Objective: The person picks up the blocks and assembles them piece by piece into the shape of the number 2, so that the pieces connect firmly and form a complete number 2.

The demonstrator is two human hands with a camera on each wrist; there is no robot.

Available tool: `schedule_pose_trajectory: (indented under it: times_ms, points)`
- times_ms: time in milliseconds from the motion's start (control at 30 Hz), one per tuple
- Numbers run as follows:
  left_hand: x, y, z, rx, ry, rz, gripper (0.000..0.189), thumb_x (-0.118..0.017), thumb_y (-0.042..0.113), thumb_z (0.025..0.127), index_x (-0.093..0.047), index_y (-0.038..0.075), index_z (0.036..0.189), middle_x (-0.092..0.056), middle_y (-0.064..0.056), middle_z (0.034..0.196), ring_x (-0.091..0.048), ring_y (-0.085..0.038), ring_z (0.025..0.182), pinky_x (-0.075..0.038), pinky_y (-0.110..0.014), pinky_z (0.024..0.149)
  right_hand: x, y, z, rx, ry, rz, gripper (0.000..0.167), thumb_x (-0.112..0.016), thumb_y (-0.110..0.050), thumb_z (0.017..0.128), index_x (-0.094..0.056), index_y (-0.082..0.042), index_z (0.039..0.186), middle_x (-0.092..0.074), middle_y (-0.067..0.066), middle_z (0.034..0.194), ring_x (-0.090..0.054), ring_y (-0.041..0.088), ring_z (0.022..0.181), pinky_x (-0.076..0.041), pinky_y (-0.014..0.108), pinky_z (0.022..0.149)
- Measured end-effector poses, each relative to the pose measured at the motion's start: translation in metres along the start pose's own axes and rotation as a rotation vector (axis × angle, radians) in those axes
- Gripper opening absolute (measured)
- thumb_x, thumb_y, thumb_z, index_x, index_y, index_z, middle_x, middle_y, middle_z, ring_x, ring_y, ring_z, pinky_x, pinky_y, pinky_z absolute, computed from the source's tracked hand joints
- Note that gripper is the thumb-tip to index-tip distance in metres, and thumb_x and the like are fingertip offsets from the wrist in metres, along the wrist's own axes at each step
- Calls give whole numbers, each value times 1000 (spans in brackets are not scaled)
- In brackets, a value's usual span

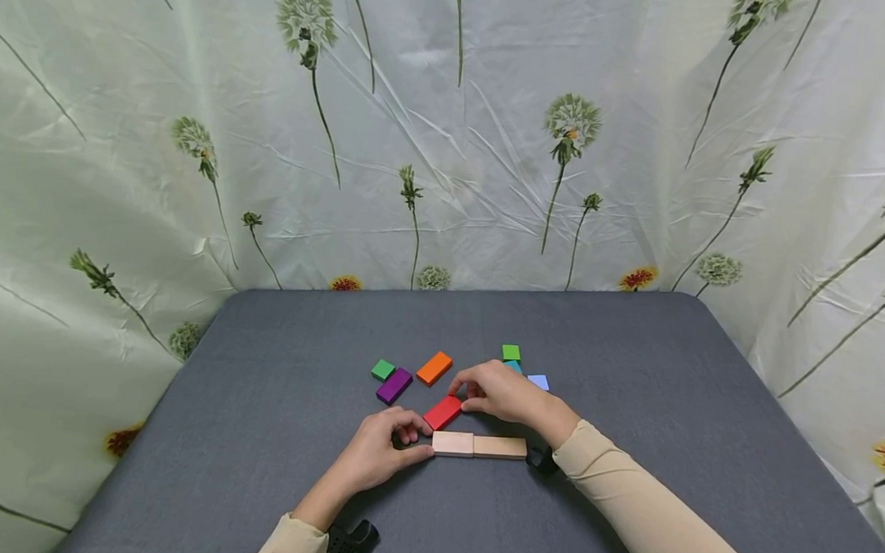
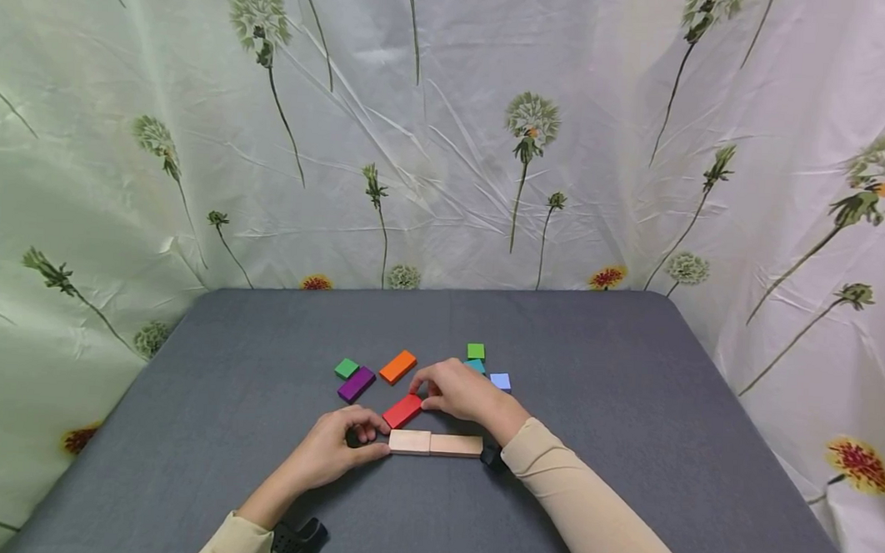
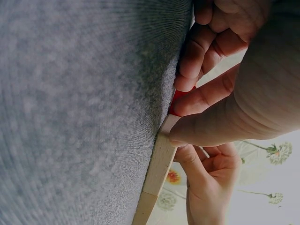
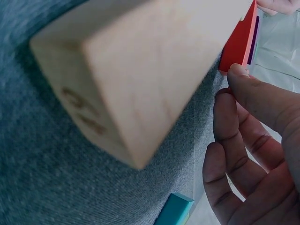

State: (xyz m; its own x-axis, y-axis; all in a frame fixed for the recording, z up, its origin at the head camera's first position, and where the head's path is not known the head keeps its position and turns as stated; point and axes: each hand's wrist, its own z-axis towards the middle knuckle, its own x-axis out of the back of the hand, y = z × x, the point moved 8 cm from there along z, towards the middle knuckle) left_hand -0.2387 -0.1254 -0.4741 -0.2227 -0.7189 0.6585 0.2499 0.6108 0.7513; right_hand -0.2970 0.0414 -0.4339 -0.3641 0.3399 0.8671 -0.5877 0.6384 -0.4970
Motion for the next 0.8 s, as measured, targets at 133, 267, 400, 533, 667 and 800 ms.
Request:
schedule_pose_trajectory:
  times_ms: [133,267,400,533,667,800]
  points:
    - [0,0,0,9,-5,-4,18,-90,24,89,-77,21,100,-61,8,86,-55,-7,80,-43,-24,73,0,1,1,7,3,5,20,-78,-11,99,-78,-12,119,-65,-4,79,-50,4,67,-44,21,65]
    - [0,0,1,19,-10,-14,23,-91,24,88,-72,20,101,-60,7,86,-55,-7,80,-43,-24,72,0,2,0,3,3,12,20,-78,-11,98,-78,-13,119,-65,-4,79,-50,4,66,-44,21,64]
    - [0,0,1,21,-6,-15,34,-92,21,87,-66,19,108,-60,7,86,-56,-7,79,-44,-24,72,0,4,1,-6,3,14,21,-79,-12,98,-78,-14,119,-65,-4,80,-50,5,66,-44,21,64]
    - [0,1,1,13,-8,-8,43,-92,20,86,-64,19,119,-61,7,87,-55,-8,79,-43,-25,73,-1,5,1,0,5,19,21,-79,-12,98,-79,-14,119,-66,-3,80,-50,4,66,-44,21,64]
    - [0,1,1,6,-11,-4,49,-92,21,87,-67,22,129,-61,7,87,-56,-8,80,-43,-25,74,-1,6,2,-3,-3,27,23,-79,-13,99,-78,-14,121,-66,-3,79,-50,4,64,-43,21,63]
    - [0,1,1,12,-15,-3,51,-91,22,88,-70,24,134,-62,7,87,-56,-8,80,-43,-26,73,0,8,2,-5,-13,33,25,-79,-13,99,-77,-13,123,-65,-3,79,-50,4,64,-43,21,63]
